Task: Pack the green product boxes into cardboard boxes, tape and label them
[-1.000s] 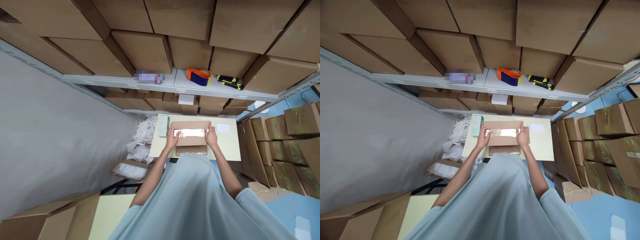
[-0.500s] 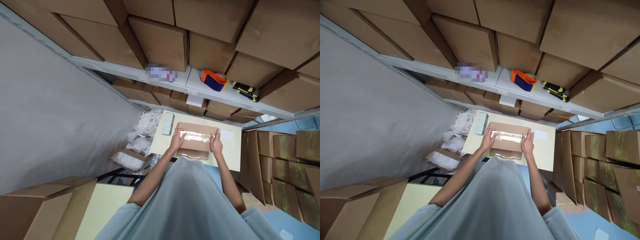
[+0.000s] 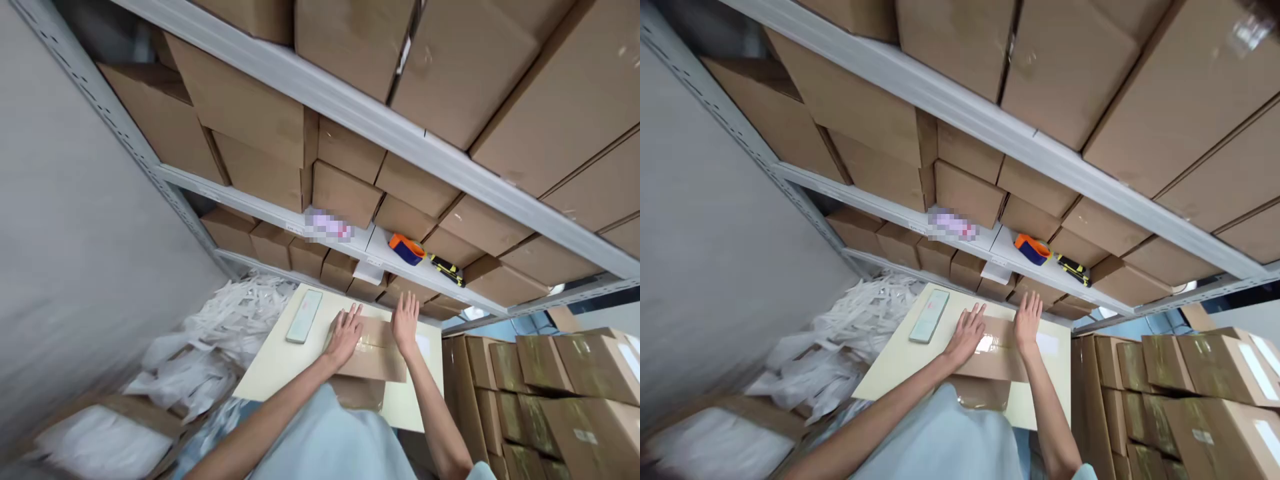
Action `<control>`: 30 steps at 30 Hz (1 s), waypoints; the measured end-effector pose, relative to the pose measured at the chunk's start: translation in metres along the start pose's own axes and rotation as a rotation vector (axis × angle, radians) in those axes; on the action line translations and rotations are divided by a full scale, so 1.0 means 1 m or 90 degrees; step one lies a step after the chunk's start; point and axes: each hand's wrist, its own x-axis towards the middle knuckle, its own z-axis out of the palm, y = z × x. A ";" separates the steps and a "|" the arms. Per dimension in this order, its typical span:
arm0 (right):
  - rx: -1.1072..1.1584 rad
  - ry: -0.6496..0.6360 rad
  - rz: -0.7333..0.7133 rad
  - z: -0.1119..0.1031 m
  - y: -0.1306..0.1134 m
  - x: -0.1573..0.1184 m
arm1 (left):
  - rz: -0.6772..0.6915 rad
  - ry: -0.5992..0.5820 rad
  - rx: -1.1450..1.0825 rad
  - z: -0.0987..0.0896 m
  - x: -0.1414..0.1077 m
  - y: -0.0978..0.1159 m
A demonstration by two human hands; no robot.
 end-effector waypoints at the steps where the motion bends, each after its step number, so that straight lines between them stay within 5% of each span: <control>1: 0.005 0.057 -0.010 -0.020 -0.004 0.027 | 0.021 0.009 0.006 -0.006 0.016 0.002; 4: 0.019 0.162 -0.021 -0.081 -0.018 0.102 | 0.077 0.060 0.006 -0.038 0.070 0.021; 9: 0.001 0.028 0.055 -0.126 -0.040 0.163 | 0.117 0.155 -0.006 -0.096 0.134 0.067; 16: 0.033 -0.027 0.048 -0.138 -0.036 0.168 | 0.072 0.216 -0.112 -0.122 0.117 0.079; 20: 0.110 -0.009 0.019 -0.118 -0.035 0.113 | -0.016 0.223 -0.253 -0.127 0.067 0.056; 23: 0.447 0.049 -0.027 -0.083 -0.052 0.029 | -0.097 0.211 -0.375 -0.130 0.016 0.041; 27: 0.797 -0.034 -0.014 -0.055 -0.094 -0.083 | -0.171 0.192 -0.483 -0.133 -0.041 0.042; 30: 0.852 -0.064 0.036 -0.058 -0.117 -0.122 | -0.188 0.186 -0.499 -0.138 -0.061 0.050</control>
